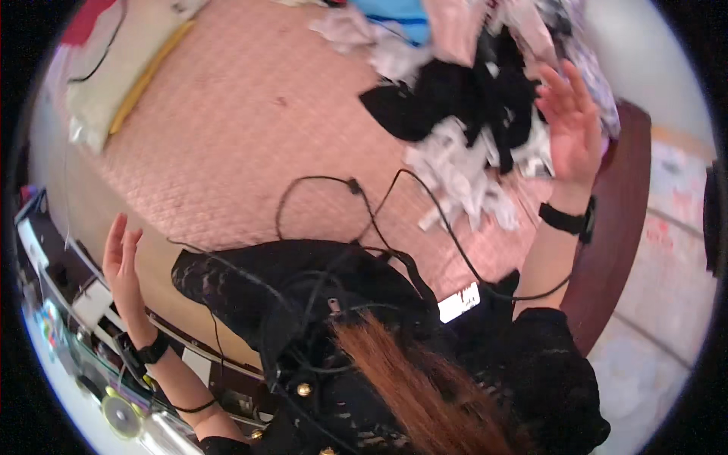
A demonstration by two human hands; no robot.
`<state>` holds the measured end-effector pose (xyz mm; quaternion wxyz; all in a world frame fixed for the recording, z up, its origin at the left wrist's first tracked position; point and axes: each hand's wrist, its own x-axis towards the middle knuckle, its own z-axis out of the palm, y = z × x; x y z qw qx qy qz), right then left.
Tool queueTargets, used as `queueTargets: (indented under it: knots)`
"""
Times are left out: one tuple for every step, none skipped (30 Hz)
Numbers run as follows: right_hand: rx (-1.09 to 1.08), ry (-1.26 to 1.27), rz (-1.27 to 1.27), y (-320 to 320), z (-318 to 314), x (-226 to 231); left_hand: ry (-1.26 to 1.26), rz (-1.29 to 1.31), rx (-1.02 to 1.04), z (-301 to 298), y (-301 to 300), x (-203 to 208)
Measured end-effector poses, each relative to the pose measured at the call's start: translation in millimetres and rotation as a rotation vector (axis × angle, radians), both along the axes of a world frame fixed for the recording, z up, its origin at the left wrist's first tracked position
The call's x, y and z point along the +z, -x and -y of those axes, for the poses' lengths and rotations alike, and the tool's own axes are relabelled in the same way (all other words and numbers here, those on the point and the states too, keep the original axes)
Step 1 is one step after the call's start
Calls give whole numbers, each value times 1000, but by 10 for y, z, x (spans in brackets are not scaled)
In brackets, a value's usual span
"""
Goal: Folding various garments and placing them in a container
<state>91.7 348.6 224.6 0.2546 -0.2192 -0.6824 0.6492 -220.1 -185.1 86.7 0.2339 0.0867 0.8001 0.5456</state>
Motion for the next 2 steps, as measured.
queueTargets:
  knots:
    - [-249,2,36,-368,25,83,41,46,23,-31,-26,51]
    - [-201,-11,19,-683,-3,99,80,49,-39,-74,-64,112]
